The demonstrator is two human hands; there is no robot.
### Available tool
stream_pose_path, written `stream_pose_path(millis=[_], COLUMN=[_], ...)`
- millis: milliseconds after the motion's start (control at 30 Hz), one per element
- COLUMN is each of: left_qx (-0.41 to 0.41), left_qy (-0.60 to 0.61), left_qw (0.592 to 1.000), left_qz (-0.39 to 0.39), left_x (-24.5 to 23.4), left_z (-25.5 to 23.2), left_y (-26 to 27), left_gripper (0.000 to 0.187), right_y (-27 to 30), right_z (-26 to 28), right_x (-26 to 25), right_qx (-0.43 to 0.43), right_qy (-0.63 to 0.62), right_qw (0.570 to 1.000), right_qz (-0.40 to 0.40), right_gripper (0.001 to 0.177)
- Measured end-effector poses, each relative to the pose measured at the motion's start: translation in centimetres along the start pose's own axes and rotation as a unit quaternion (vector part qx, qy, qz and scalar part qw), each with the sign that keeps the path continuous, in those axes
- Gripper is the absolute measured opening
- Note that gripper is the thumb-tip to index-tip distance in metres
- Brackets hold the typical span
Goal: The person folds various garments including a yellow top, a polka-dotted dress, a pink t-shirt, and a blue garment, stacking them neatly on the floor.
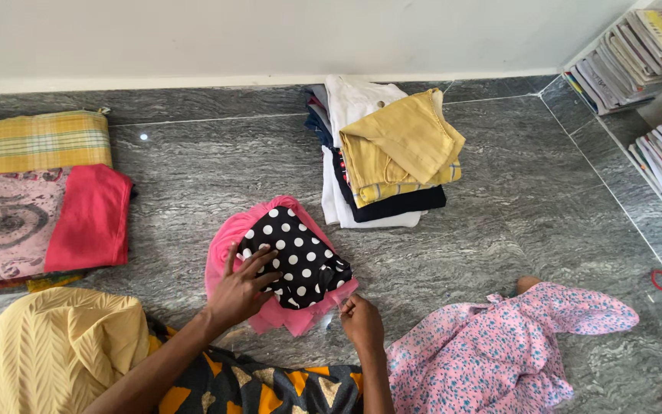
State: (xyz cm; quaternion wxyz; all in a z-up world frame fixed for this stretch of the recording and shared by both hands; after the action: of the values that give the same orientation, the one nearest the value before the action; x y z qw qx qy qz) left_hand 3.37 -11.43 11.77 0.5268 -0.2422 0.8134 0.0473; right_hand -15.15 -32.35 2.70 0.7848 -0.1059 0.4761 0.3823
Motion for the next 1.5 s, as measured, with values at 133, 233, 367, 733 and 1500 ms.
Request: stream_pose_path(millis=[133, 233, 367, 733, 1500], left_qx=[0.037, -0.047, -0.229, -0.421, -0.422], left_qy=[0.019, 0.168, 0.306, 0.675, 0.542], left_qw=[0.996, 0.979, 0.908, 0.448, 0.668], left_qz=[-0.079, -0.104, -0.174, -0.409, -0.287], left_x=[-0.6, -0.9, -0.1, 3.1, -2.3], left_z=[1.1, 5.1, 14.4, 29.2, 21.5], left_y=[0.1, -0.2, 0.2, 6.5, 4.3], left_gripper=[0.03, 0.028, 0.029, 0.071, 0.053], right_y=[0.3, 0.6, 0.8, 0.9, 0.0], right_z=[0.4, 0.9, 1.4, 1.8, 0.8], right_x=[-0.4, -0.9, -1.3, -1.3, 0.2], right_qx=[0.009, 0.006, 0.005, 0.024, -0.053], right_qy=[0.007, 0.002, 0.004, 0.024, 0.106], right_qw=[1.0, 1.0, 1.0, 0.999, 0.993], right_qz=[0.008, 0.003, 0.005, 0.026, 0.007], right_gripper=[0.01, 0.01, 0.01, 0.01, 0.006])
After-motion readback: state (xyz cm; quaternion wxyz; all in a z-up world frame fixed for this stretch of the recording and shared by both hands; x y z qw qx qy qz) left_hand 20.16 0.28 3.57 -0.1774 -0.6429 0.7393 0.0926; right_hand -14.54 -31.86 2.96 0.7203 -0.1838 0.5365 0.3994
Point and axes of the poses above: each hand's wrist, its own y-axis away from the middle knuckle, its own x-axis out of the palm, z = x × y, the point moved 9 cm from there along -y, towards the middle knuckle, and after that the axes turned 5 degrees about y, right-handed, at the moved point
